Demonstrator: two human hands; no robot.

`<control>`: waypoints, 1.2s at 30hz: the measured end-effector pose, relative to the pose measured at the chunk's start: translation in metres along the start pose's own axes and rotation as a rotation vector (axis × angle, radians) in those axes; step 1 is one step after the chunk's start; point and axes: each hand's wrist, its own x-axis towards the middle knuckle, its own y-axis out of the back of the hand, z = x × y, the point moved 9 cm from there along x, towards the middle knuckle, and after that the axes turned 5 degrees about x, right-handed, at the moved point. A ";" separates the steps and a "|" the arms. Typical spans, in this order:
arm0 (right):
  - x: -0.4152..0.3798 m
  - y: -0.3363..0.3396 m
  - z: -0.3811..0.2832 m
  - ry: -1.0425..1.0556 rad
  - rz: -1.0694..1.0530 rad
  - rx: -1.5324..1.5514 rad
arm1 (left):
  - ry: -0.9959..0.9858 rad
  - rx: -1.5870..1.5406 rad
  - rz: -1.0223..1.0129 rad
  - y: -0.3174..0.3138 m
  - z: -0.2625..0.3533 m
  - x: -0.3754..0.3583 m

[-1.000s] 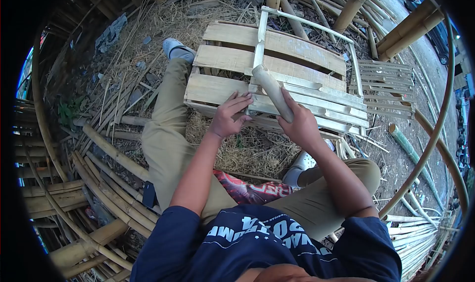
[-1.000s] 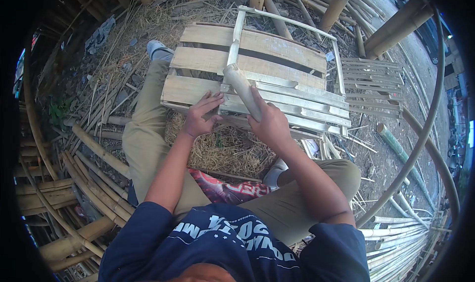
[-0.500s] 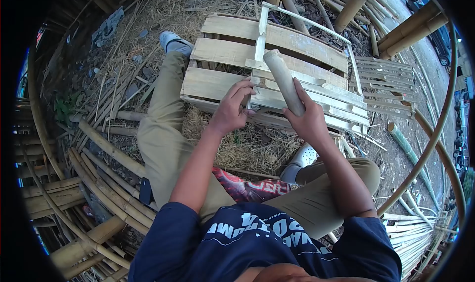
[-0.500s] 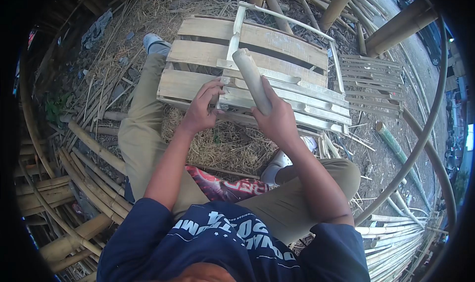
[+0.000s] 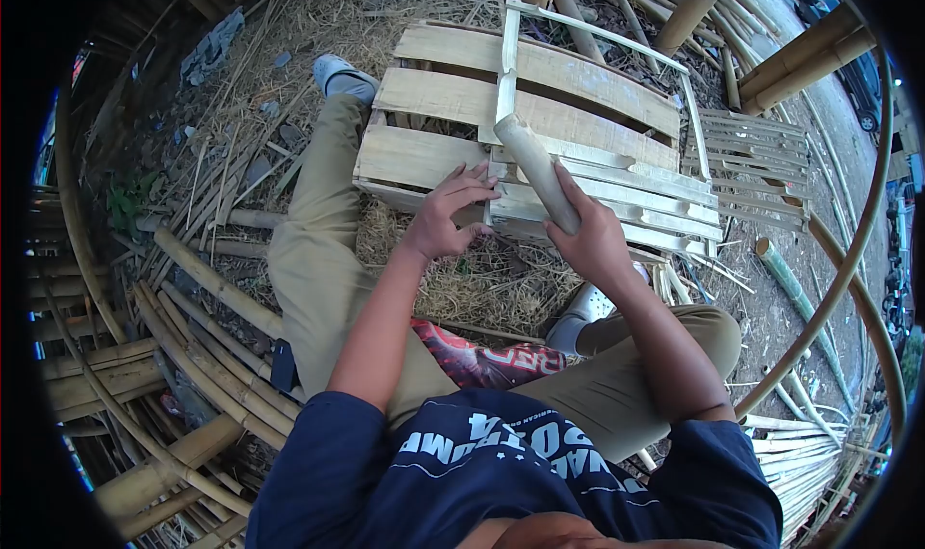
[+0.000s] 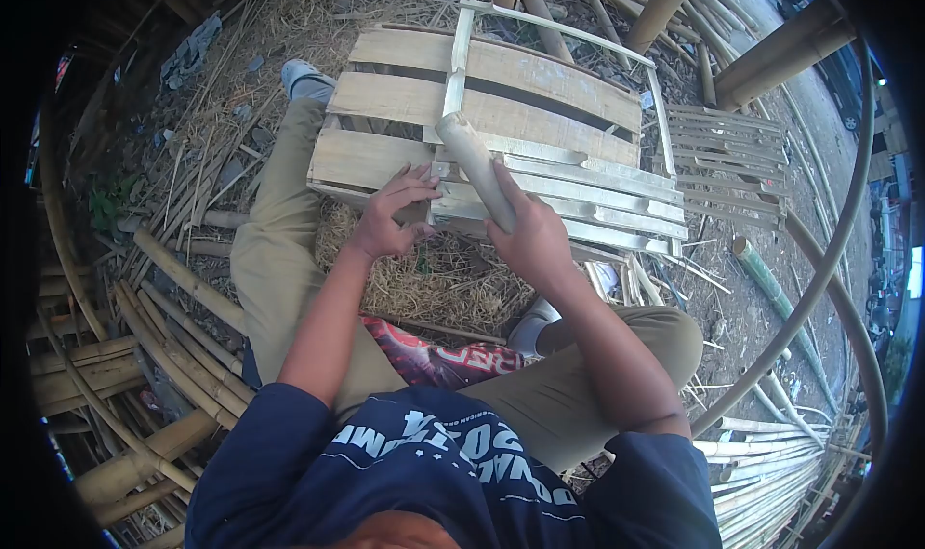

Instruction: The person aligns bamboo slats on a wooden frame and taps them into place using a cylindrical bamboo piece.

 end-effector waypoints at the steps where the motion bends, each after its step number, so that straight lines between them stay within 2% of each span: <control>1: 0.000 -0.001 0.001 0.033 0.030 -0.006 | 0.019 -0.008 -0.014 -0.002 -0.001 0.000; 2: 0.000 0.000 0.001 0.066 0.058 -0.013 | 0.039 -0.017 -0.028 -0.004 -0.003 -0.001; 5: 0.001 -0.004 0.003 -0.015 -0.011 -0.049 | 0.057 -0.050 0.003 -0.003 -0.004 -0.002; 8: 0.002 0.005 0.001 0.085 0.078 -0.039 | 0.079 -0.071 0.012 -0.005 -0.009 -0.003; 11: -0.011 0.037 -0.026 0.288 0.479 0.181 | 0.020 -0.122 0.137 0.002 -0.004 -0.003; 12: -0.014 0.034 -0.030 0.317 0.494 0.033 | 0.051 -0.093 0.151 0.004 -0.004 -0.008; 13: -0.001 0.011 -0.015 0.112 0.004 -0.329 | 0.079 -0.065 0.160 0.005 -0.004 -0.010; 18: -0.002 0.013 -0.003 0.091 0.122 -0.145 | 0.093 -0.104 0.163 0.005 -0.006 -0.008; 20: -0.004 0.011 0.000 0.086 0.087 -0.191 | 0.152 -0.113 0.117 -0.003 -0.014 -0.010; 30: 0.009 0.023 -0.011 0.159 0.023 -0.398 | 0.129 -0.123 0.133 0.000 -0.008 -0.007; 33: 0.003 0.064 -0.042 0.366 0.346 -0.122 | 0.122 -0.150 0.138 -0.002 -0.013 -0.007; 34: -0.001 0.072 -0.046 0.441 0.517 0.022 | 0.120 -0.155 0.141 -0.003 -0.015 -0.007; 36: 0.016 0.039 -0.020 0.281 0.193 -0.299 | 0.152 -0.153 0.117 -0.008 -0.014 -0.016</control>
